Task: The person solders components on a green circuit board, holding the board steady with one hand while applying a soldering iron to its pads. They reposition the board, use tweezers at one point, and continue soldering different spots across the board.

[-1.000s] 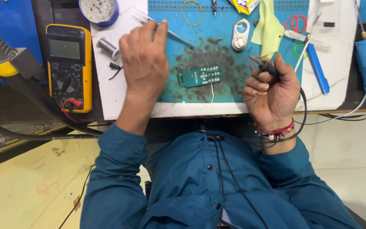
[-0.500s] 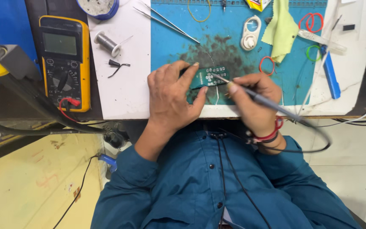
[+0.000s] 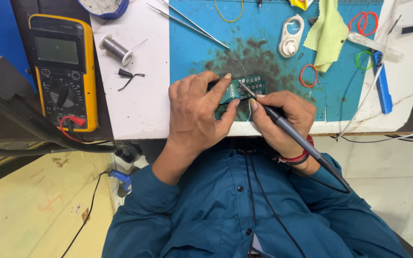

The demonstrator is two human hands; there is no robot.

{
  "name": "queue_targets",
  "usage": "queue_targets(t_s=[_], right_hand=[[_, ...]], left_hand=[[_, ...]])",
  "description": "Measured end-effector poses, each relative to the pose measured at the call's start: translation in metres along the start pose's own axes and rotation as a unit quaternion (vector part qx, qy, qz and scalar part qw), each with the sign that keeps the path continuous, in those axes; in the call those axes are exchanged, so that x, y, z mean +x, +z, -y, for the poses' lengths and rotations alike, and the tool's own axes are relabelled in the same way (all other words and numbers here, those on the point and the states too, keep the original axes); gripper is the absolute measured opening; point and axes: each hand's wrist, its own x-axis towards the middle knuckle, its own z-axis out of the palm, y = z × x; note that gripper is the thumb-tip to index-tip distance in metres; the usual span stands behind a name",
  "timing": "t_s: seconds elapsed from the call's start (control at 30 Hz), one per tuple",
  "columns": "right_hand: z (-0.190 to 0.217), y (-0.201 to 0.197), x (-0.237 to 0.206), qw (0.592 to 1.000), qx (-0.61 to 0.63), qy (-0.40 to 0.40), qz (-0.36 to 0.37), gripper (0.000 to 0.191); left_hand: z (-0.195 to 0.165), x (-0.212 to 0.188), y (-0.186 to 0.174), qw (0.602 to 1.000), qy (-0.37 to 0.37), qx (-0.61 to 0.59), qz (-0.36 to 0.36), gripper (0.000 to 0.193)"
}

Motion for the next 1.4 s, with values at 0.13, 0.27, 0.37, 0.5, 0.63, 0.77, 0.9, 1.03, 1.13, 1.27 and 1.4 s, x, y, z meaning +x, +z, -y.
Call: queue_targets(t_s=[0.13, 0.27, 0.37, 0.5, 0.63, 0.77, 0.9, 1.03, 1.13, 1.27, 1.4], right_hand=[[0.0002, 0.0015, -0.0011, 1.000, -0.006, -0.007, -0.004, 0.014], [-0.0006, 0.0005, -0.0011, 1.000, -0.008, -0.024, 0.002, 0.015], [-0.0012, -0.0002, 0.0005, 0.999, -0.004, -0.050, 0.011, 0.016], [-0.0006, 0.0005, 0.0002, 0.999, -0.007, -0.046, 0.009, 0.016], [-0.0006, 0.0005, -0.0002, 0.999, -0.018, -0.048, 0.002, 0.016], [-0.0004, 0.0004, -0.0005, 0.999, -0.016, -0.031, 0.003, 0.015], [-0.0002, 0.0005, 0.0010, 0.999, -0.016, -0.046, 0.010, 0.016], [-0.0005, 0.0011, 0.0030, 0.998, -0.017, -0.057, 0.014, 0.018], [-0.0005, 0.0009, 0.0034, 0.998, -0.012, -0.062, 0.016, 0.018], [-0.0001, 0.0008, 0.0026, 0.998, -0.018, -0.060, 0.009, 0.017], [0.0001, 0.0002, 0.0013, 0.999, -0.015, -0.048, 0.008, 0.017]], left_hand=[[0.0007, -0.0006, 0.0005, 1.000, 0.001, 0.000, 0.003, 0.045], [0.0011, -0.0007, 0.0011, 1.000, 0.001, 0.001, 0.005, 0.045], [0.0014, -0.0001, 0.0015, 1.000, 0.003, 0.001, 0.003, 0.044], [0.0016, -0.0002, 0.0014, 1.000, 0.001, 0.000, 0.006, 0.044], [0.0015, 0.0000, 0.0017, 1.000, 0.002, 0.002, 0.006, 0.044], [0.0014, 0.0003, 0.0019, 1.000, -0.001, 0.001, 0.007, 0.043], [0.0013, 0.0008, 0.0006, 1.000, -0.001, -0.002, 0.007, 0.043], [0.0009, 0.0012, -0.0001, 1.000, -0.003, -0.001, 0.007, 0.043], [0.0007, 0.0009, -0.0002, 1.000, -0.003, 0.000, 0.005, 0.043], [0.0009, 0.0014, 0.0009, 1.000, 0.000, 0.001, 0.001, 0.043], [0.0007, 0.0010, 0.0012, 1.000, -0.001, 0.003, 0.000, 0.042]])
